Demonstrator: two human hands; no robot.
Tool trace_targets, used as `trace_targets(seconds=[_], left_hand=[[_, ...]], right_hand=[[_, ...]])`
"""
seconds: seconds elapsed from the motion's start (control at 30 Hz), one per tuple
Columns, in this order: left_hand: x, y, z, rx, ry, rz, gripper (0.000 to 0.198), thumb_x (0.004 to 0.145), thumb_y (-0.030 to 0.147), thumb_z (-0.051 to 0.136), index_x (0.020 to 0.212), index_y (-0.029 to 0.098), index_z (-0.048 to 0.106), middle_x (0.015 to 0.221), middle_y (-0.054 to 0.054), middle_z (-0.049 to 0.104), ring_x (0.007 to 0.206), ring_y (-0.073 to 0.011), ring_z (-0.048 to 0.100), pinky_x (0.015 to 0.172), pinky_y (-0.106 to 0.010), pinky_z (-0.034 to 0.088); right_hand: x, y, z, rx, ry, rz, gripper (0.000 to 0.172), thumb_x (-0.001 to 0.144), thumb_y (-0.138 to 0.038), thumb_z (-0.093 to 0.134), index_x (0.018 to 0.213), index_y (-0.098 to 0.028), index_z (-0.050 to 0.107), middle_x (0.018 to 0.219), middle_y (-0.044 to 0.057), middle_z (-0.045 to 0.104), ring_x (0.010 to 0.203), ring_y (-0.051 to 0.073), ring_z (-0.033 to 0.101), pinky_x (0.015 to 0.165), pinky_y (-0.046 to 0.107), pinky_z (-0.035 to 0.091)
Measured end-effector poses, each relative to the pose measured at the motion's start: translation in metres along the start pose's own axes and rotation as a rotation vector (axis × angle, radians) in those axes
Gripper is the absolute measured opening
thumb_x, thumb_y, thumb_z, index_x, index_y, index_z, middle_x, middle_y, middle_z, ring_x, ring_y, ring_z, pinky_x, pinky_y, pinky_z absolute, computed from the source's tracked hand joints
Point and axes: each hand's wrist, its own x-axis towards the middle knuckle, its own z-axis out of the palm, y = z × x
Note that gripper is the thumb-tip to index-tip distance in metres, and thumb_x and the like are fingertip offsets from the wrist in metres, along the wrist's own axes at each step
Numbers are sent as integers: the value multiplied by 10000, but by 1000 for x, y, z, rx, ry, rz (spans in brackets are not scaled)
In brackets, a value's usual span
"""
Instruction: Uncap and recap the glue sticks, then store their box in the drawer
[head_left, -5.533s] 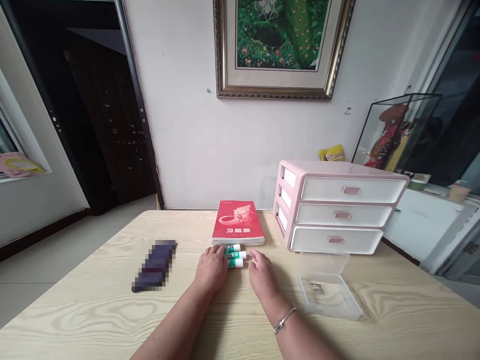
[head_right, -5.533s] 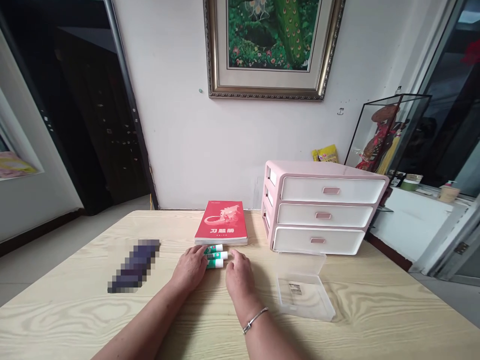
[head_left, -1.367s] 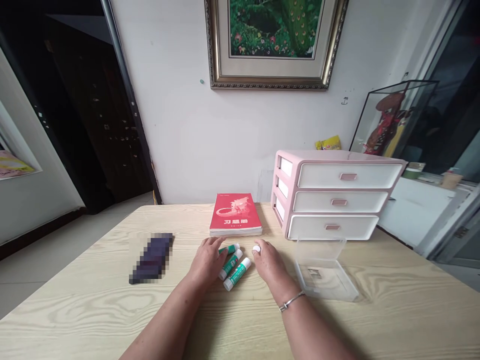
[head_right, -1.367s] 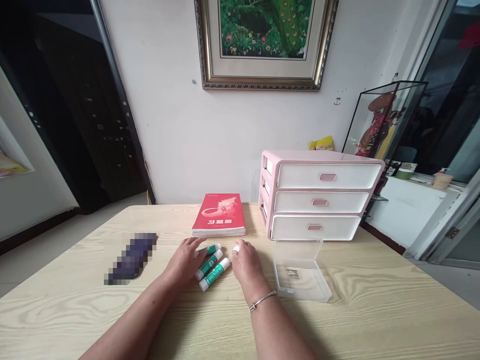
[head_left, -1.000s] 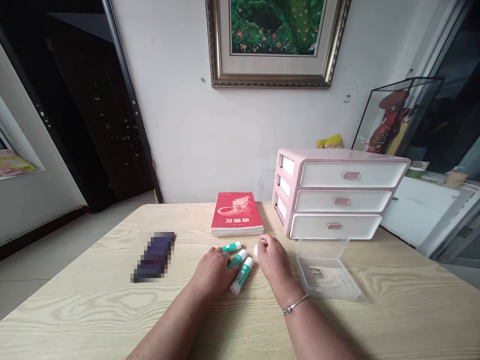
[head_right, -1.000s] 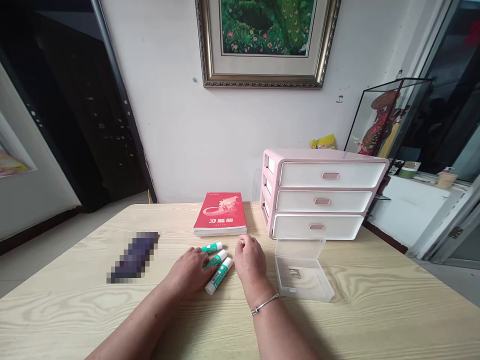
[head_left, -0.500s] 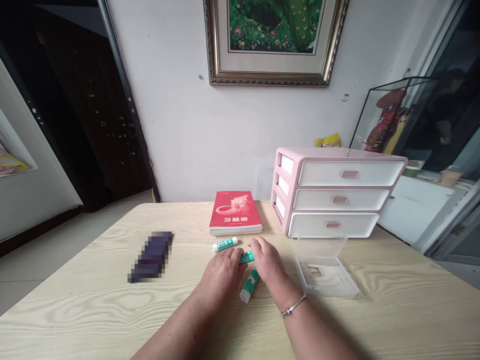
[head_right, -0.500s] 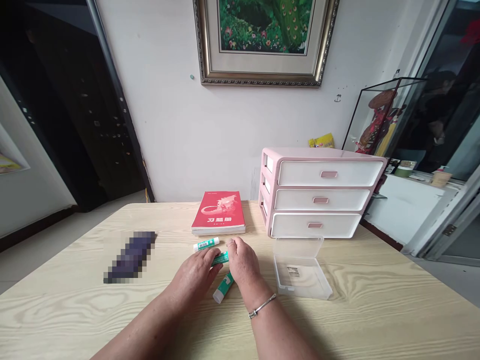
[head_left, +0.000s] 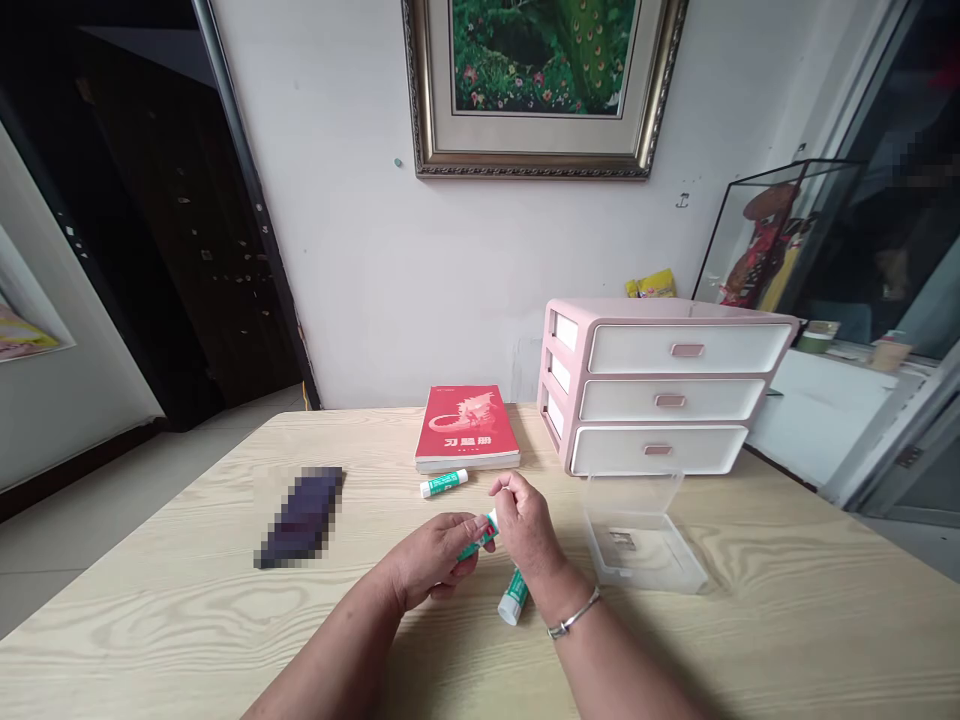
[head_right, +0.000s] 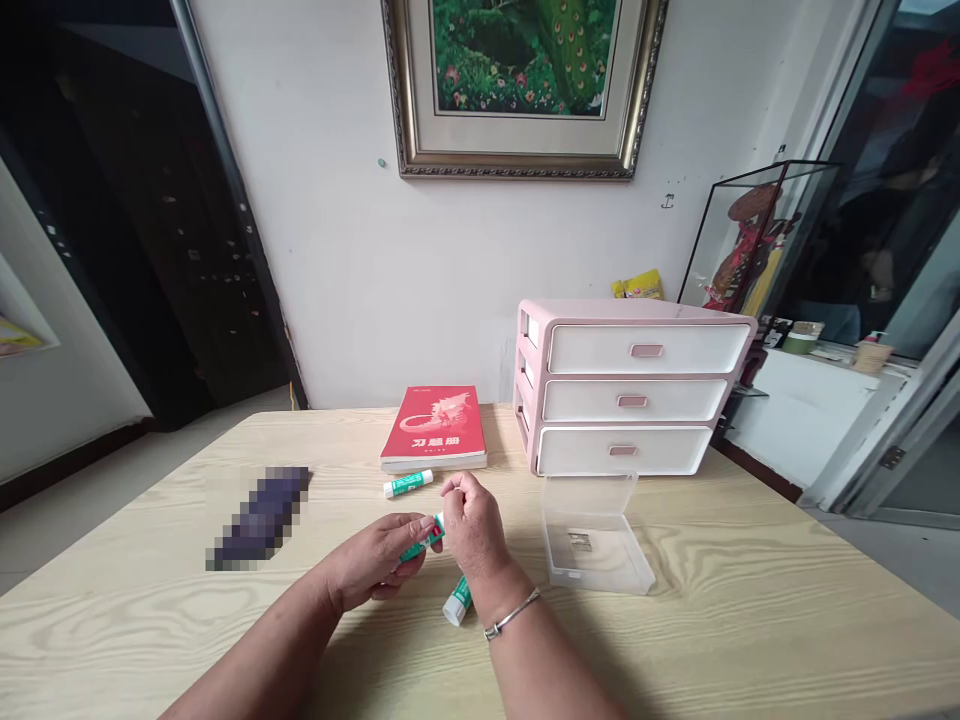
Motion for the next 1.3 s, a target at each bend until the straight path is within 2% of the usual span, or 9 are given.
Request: trace_targets(seconds=[0.13,0.3,0.4,0.6,0.73,0.8,1.0,1.2,1.3], left_hand=[[-3,0,-19,115,71,4,593,873,713,374,978,167,581,518,88,337,411,-69,201,400,-198,194],[17,-10,-24,918,565,133,364,954,439,421,1173,194,577,995,-89,653,841,-198,612,723,-292,455],[29,-16,-17,1139,632,93,339,945,318,450,1249,212,557,1204,-126,613,1072,-260,588,880,-351,443],[39,-20,-18,1425,714,54,324,938,318,498,1248,254,569,1126,-90,621,1073,-256,566,883,-343,453],[33,-15,-11,1424,781,178,279,937,330,516,1175,222,614,1064,-102,627,1059,-269,561,907,-382,427],[27,-13,3,1332,743,287,283,951,379,491,1121,202,633,1050,-107,631,1028,-261,576,883,-369,435],[12,-11,49,1108,359,419,268,950,399,457,918,223,657,890,-45,633,810,-182,602,714,-280,444],[18,-15,64,1116,308,361,273,820,490,600,888,230,649,843,-37,623,754,-196,579,631,-270,413],[25,-22,66,1123,344,305,167,812,371,584,850,222,649,835,-39,637,730,-192,590,618,-267,393]], right_hand=[[10,5,-13,-31,219,41,180,771,-263,394,758,-207,565,505,-51,441,482,141,426,461,235,314],[11,13,-6,-164,192,-20,239,877,-316,372,882,-211,587,566,-38,520,533,159,470,531,254,336],[11,16,-1,-239,211,-6,273,901,-335,365,917,-206,606,652,-3,603,598,176,527,570,265,356],[14,20,-7,-198,261,63,295,901,-377,384,906,-208,626,812,42,686,739,203,600,674,285,408],[13,20,-5,-124,267,77,305,909,-410,393,928,-210,622,860,51,688,786,211,598,716,296,418],[13,19,-3,-76,298,76,319,913,-426,390,941,-207,620,881,56,682,803,211,588,727,297,424],[15,14,-4,64,330,44,364,911,-484,393,908,-196,614,843,48,644,751,191,545,689,284,425],[19,19,-2,89,312,96,393,914,-517,380,925,-203,616,822,39,618,708,178,526,638,274,425],[20,20,-3,59,302,62,433,917,-561,374,937,-200,614,828,42,620,735,184,546,657,282,434]])
